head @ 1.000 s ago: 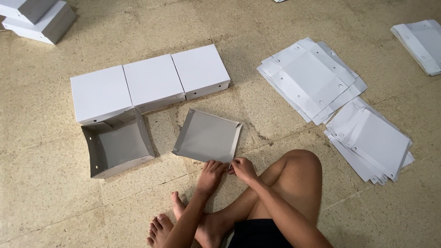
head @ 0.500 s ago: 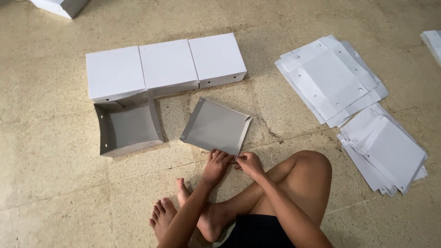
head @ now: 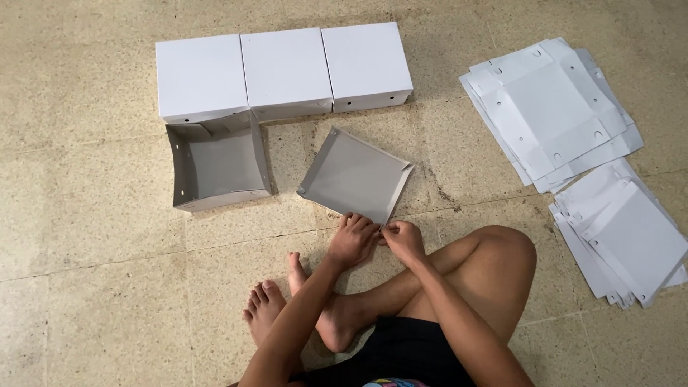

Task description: Assembling a cardboard box by folding flaps and edges on the floor.

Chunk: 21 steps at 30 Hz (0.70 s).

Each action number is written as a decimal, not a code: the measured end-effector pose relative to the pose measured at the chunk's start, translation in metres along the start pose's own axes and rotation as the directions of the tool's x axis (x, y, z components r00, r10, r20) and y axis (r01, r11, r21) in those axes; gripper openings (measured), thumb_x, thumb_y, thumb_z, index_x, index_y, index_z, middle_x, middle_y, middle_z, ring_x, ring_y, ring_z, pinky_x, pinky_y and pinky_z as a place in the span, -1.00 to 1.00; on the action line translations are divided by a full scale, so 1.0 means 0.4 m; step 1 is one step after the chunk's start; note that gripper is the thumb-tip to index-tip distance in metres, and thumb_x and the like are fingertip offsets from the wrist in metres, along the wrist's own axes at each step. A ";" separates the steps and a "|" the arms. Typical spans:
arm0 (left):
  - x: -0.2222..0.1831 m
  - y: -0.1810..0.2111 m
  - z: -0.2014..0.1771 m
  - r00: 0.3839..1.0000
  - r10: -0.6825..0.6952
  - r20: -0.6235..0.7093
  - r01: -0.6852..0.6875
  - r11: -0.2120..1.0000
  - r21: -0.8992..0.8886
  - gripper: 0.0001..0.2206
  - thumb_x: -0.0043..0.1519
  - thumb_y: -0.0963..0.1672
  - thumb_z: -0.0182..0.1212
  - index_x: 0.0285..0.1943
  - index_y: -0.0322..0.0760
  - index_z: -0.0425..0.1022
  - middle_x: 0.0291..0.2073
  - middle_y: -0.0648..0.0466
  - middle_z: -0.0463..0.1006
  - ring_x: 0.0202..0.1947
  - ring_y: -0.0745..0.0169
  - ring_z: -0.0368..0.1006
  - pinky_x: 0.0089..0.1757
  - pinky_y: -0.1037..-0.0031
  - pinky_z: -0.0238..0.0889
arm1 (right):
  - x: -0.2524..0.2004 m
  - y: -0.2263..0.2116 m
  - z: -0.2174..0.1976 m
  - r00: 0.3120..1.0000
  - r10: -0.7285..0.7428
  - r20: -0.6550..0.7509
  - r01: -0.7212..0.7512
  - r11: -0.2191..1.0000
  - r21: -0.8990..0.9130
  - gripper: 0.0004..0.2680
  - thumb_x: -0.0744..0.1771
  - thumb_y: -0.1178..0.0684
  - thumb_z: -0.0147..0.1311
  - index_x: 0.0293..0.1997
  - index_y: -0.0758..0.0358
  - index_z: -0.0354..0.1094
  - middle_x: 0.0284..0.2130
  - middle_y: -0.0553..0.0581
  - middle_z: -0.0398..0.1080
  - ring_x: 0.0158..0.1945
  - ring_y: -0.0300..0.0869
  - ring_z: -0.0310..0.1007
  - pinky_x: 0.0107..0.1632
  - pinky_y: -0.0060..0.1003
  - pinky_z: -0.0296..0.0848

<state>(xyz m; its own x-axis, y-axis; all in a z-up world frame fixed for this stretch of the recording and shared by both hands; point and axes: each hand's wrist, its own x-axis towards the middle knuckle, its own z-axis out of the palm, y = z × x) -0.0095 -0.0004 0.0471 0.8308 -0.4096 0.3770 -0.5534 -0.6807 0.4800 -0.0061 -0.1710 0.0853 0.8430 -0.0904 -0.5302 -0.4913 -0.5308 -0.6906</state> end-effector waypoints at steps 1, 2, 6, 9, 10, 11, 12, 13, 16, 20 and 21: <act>0.001 0.001 -0.001 1.000 0.002 -0.001 -0.002 1.000 -0.001 -0.76 0.39 0.01 0.03 -0.09 -0.07 0.57 -0.32 0.13 0.48 -0.15 0.23 0.39 0.08 0.26 0.10 | 0.003 0.004 0.001 1.000 0.000 -0.002 0.000 1.000 0.000 -0.76 0.28 -0.01 0.12 -0.12 0.35 0.54 -0.44 0.23 0.58 -0.37 -0.07 0.60 -0.25 -0.19 0.55; 0.002 0.001 -0.002 1.000 -0.001 0.005 0.001 1.000 -0.001 -0.78 0.38 0.00 0.05 -0.08 -0.09 0.58 -0.33 0.12 0.49 -0.15 0.20 0.40 0.08 0.25 0.11 | 0.006 0.009 0.002 1.000 -0.003 -0.004 0.003 1.000 0.009 -0.76 0.28 0.00 0.12 -0.11 0.36 0.54 -0.44 0.24 0.58 -0.37 -0.06 0.60 -0.25 -0.18 0.54; 0.014 -0.009 0.038 0.992 -0.114 0.051 0.117 0.991 -0.060 -0.78 0.35 -0.03 0.06 -0.10 -0.11 0.61 -0.35 0.09 0.56 -0.17 0.16 0.44 0.08 0.21 0.09 | 0.015 0.011 -0.001 1.000 -0.004 -0.026 0.005 0.999 0.050 -0.76 0.30 -0.02 0.09 -0.10 0.35 0.53 -0.43 0.21 0.58 -0.36 -0.09 0.60 -0.25 -0.22 0.53; 0.048 -0.001 0.078 0.943 -0.286 0.171 0.303 0.949 -0.081 -0.80 0.31 -0.03 0.10 -0.11 -0.08 0.63 -0.31 0.12 0.61 -0.12 0.18 0.46 0.12 0.20 0.08 | 0.010 0.001 -0.021 0.998 -0.035 -0.052 0.039 0.996 0.077 -0.75 0.35 0.01 0.03 -0.07 0.43 0.52 -0.32 0.36 0.57 -0.21 0.14 0.59 -0.14 -0.06 0.54; 0.054 0.010 0.074 0.941 -0.288 0.177 0.306 0.949 -0.080 -0.80 0.31 -0.03 0.10 -0.11 -0.08 0.63 -0.31 0.12 0.61 -0.12 0.18 0.46 0.12 0.20 0.08 | 0.015 0.007 -0.016 0.998 -0.030 -0.049 0.033 0.996 0.080 -0.75 0.35 0.01 0.03 -0.07 0.43 0.52 -0.32 0.36 0.57 -0.21 0.14 0.59 -0.14 -0.06 0.54; 0.063 0.023 0.070 0.926 -0.333 0.180 0.350 0.934 -0.076 -0.80 0.30 -0.05 0.10 -0.11 -0.11 0.63 -0.31 0.10 0.62 -0.12 0.17 0.47 0.11 0.21 0.09 | 0.022 0.011 -0.015 0.997 -0.021 -0.069 0.030 0.992 0.124 -0.75 0.35 0.01 0.04 -0.08 0.44 0.51 -0.31 0.36 0.56 -0.20 0.09 0.59 -0.13 -0.09 0.52; 0.071 0.035 0.066 0.908 -0.377 0.184 0.394 0.916 -0.072 -0.81 0.30 -0.07 0.11 -0.12 -0.15 0.64 -0.31 0.08 0.63 -0.12 0.16 0.48 0.11 0.21 0.10 | 0.028 0.015 -0.012 0.996 -0.012 -0.089 0.027 0.986 0.167 -0.76 0.35 0.01 0.05 -0.09 0.45 0.51 -0.31 0.36 0.55 -0.19 0.04 0.58 -0.12 -0.11 0.50; 0.075 0.043 0.061 0.905 -0.384 0.182 0.401 0.913 -0.069 -0.81 0.30 -0.07 0.11 -0.12 -0.15 0.64 -0.31 0.08 0.63 -0.12 0.16 0.48 0.11 0.21 0.10 | 0.024 0.013 -0.017 0.997 -0.013 -0.082 0.027 0.986 0.165 -0.76 0.35 0.01 0.05 -0.09 0.45 0.51 -0.31 0.36 0.55 -0.19 0.04 0.58 -0.12 -0.11 0.50; 0.091 0.048 0.046 0.881 -0.426 0.205 0.450 0.889 -0.083 -0.80 0.29 -0.07 0.10 -0.12 -0.17 0.65 -0.31 0.07 0.63 -0.11 0.16 0.47 0.14 0.19 0.07 | 0.025 0.005 -0.020 0.997 0.001 -0.079 0.015 0.979 0.205 -0.78 0.36 0.04 0.02 -0.10 0.44 0.51 -0.31 0.36 0.54 -0.19 0.02 0.55 -0.13 -0.12 0.48; 0.097 0.061 0.024 0.848 -0.475 0.235 0.512 0.848 -0.135 -0.78 0.28 -0.06 0.10 -0.14 -0.18 0.66 -0.30 0.04 0.64 -0.10 0.10 0.49 0.18 0.13 0.07 | 0.047 0.056 -0.008 0.998 0.057 -0.030 -0.045 0.951 0.305 -0.77 0.39 -0.03 -0.01 -0.10 0.32 0.52 -0.29 0.26 0.54 -0.17 -0.08 0.54 -0.10 -0.14 0.47; 0.115 0.065 0.015 0.848 -0.472 0.240 0.512 0.847 -0.143 -0.77 0.28 -0.06 0.09 -0.15 -0.20 0.65 -0.31 0.02 0.64 -0.10 0.08 0.49 0.19 0.12 0.07 | 0.067 0.065 -0.015 0.999 0.044 -0.027 -0.032 0.936 0.350 -0.77 0.39 -0.03 0.00 -0.10 0.33 0.52 -0.26 0.27 0.53 -0.13 -0.04 0.54 -0.07 -0.11 0.48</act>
<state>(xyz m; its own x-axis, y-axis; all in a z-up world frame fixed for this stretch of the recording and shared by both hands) 0.0147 -0.0408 0.0721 0.9802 -0.1723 -0.0972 -0.0523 -0.6994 0.7128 0.0051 -0.1924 0.0559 0.8261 -0.1363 -0.5468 -0.5636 -0.1993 -0.8017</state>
